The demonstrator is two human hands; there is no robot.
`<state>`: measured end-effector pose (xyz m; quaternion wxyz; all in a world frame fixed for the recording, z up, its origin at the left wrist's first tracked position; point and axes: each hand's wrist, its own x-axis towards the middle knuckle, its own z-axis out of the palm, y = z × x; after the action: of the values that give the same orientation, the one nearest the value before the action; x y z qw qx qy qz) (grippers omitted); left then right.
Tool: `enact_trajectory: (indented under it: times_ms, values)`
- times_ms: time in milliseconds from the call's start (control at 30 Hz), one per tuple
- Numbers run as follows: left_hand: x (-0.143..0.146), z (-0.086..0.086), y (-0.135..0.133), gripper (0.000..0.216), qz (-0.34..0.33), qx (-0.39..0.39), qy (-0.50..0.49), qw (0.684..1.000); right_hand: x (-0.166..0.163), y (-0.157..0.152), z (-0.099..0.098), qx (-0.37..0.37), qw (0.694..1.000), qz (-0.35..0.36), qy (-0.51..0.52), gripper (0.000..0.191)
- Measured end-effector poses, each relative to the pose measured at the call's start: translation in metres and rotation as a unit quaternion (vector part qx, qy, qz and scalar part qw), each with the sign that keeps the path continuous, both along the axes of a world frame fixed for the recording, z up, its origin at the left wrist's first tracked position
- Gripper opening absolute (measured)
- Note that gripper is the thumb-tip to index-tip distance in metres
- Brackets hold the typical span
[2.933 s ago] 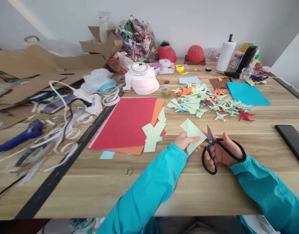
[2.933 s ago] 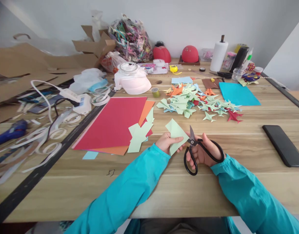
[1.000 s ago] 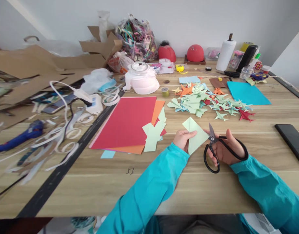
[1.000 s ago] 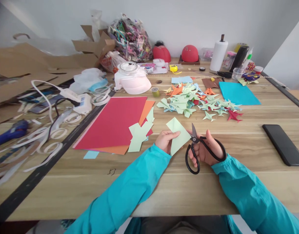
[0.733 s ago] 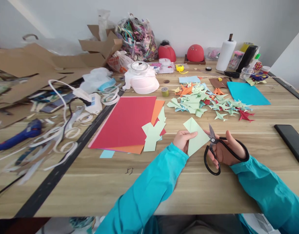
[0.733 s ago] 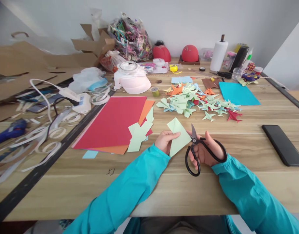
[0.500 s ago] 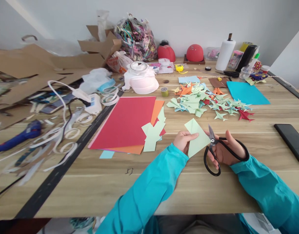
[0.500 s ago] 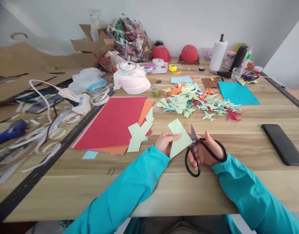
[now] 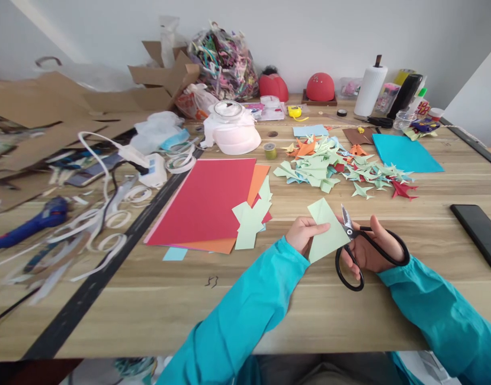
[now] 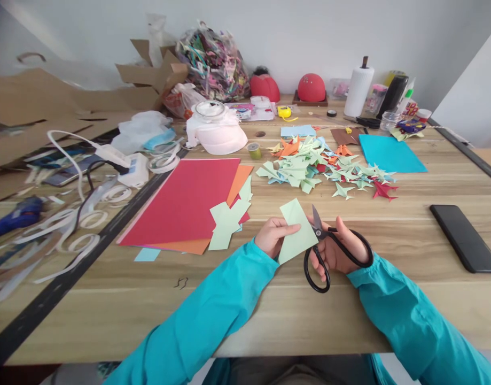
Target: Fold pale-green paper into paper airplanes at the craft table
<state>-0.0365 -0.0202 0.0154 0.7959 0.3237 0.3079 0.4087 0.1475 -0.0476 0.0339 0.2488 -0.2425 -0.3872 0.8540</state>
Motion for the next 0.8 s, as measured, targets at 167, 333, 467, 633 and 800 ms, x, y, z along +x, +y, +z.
enact_trajectory:
  times_ms: [167, 333, 467, 633, 800]
  values:
    - [-0.0003, 0.0011, -0.0002, 0.034, 0.018, -0.006, 0.017, 1.0, 0.0018, 0.0005, 0.0019, -0.012, 1.0, 0.006, -0.023, 0.088]
    - [0.0011, 0.0012, 0.0013, 0.035, 0.07, -0.021, 0.028, 0.997, 0.0025, 0.0006, 0.002, -0.008, 1.0, 0.011, -0.027, 0.09]
    - [0.0026, -0.0007, 0.001, 0.038, 0.085, -0.02, 0.034, 0.996, 0.0019, 0.0004, 0.0017, -0.006, 0.999, 0.007, -0.037, 0.087]
    - [0.0025, -0.0035, 0.001, 0.037, 0.097, -0.008, 0.04, 0.994, 0.0016, 0.0013, -0.0011, -0.009, 1.0, 0.002, 0.005, 0.083]
    - [0.0068, -0.0015, -0.0026, 0.034, 0.122, -0.006, 0.025, 0.992, -0.0002, 0.0016, -0.0016, -0.001, 1.0, -0.029, -0.003, 0.085]
